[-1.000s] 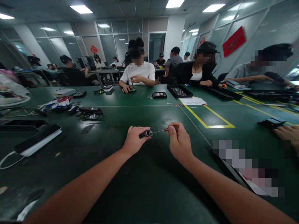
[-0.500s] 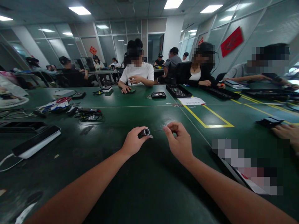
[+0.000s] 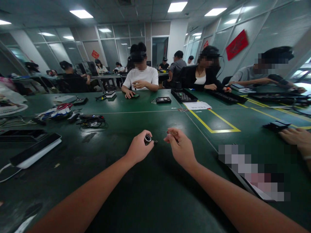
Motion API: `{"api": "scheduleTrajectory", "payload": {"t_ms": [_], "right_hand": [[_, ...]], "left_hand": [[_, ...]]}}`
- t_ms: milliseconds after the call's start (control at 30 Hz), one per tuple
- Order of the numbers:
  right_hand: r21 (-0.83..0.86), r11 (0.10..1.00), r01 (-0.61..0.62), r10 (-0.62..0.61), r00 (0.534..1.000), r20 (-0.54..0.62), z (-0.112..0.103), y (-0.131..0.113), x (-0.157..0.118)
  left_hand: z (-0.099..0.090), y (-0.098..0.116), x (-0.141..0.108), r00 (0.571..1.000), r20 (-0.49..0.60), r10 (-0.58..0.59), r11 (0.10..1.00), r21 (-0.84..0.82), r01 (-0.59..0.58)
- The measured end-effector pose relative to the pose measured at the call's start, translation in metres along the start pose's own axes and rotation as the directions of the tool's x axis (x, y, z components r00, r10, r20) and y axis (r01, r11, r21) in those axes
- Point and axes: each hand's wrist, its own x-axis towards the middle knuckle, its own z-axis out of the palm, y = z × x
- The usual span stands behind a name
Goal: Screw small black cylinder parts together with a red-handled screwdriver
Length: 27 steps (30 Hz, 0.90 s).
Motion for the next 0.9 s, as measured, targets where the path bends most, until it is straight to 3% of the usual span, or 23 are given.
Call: {"api": "scheduleTrajectory", "payload": {"t_ms": [233,433,633,800,900], "right_hand": [[0.083,0.996,-0.007,0.004,0.999,0.044,0.001,0.001,-0.002],[0.068,0.998,-0.009,0.002,0.995,0.095,0.002,0.010,-0.003],[0.012,1.000,-0.003,0.001,0.991,0.131,0.001,0.001,-0.003],[-0.034,0.999,0.019,-0.014,0.990,0.137,0.000,-0.003,-0.004],[-0.032,0.999,0.027,-0.022,0.990,0.142,-0.001,-0.003,-0.004]], "left_hand": [[0.004,0.002,0.012,0.990,0.137,0.035,0.988,0.145,-0.055],[0.019,-0.003,0.025,0.967,0.253,-0.027,0.924,0.376,-0.073],[0.026,-0.001,0.032,0.965,0.251,-0.075,0.879,0.474,-0.055],[0.014,-0.006,0.034,0.972,0.214,-0.093,0.927,0.376,0.006],[-0.007,-0.011,0.032,0.933,0.277,-0.229,0.972,0.124,0.201]]}}
